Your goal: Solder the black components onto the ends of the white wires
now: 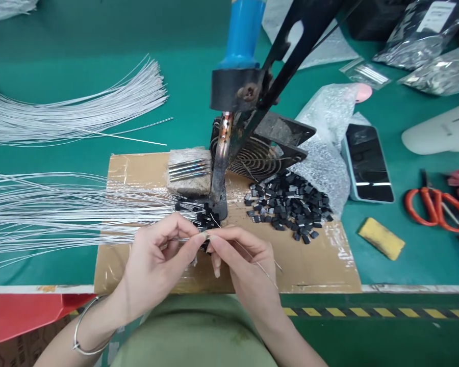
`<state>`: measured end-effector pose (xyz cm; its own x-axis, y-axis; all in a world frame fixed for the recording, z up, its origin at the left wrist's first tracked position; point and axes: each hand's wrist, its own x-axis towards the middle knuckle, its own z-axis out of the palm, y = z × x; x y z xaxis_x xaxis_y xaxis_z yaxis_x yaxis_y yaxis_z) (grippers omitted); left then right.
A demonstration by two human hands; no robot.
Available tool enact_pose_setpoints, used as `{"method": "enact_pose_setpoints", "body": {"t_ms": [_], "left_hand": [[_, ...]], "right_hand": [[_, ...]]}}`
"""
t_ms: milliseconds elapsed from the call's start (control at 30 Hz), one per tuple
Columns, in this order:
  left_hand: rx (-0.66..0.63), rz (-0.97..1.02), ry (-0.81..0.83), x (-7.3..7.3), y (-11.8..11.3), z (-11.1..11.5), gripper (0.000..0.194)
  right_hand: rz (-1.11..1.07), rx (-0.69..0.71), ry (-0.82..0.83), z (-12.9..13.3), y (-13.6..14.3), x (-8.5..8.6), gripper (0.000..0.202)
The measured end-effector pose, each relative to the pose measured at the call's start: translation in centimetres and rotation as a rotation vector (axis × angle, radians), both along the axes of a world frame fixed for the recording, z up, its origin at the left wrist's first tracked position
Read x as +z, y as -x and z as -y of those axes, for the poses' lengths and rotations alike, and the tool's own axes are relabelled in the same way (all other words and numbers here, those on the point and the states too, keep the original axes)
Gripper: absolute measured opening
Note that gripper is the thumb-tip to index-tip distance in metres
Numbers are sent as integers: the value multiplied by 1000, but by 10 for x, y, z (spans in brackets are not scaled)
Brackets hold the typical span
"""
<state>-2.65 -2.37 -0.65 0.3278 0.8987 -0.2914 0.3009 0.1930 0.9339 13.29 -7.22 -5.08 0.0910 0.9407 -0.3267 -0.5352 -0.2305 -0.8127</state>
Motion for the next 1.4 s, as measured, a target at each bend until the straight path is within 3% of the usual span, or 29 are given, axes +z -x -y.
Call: {"method": "enact_pose_setpoints", "body": {"t_ms": [967, 1400], "left_hand": [[-43, -120, -172, 3, -1, 1, 18], [62, -93, -257, -12, -5, 12, 11]], "right_hand": [[-176, 101, 120, -6, -9, 4, 15], [-239, 31, 119, -7, -3, 5, 12]]}}
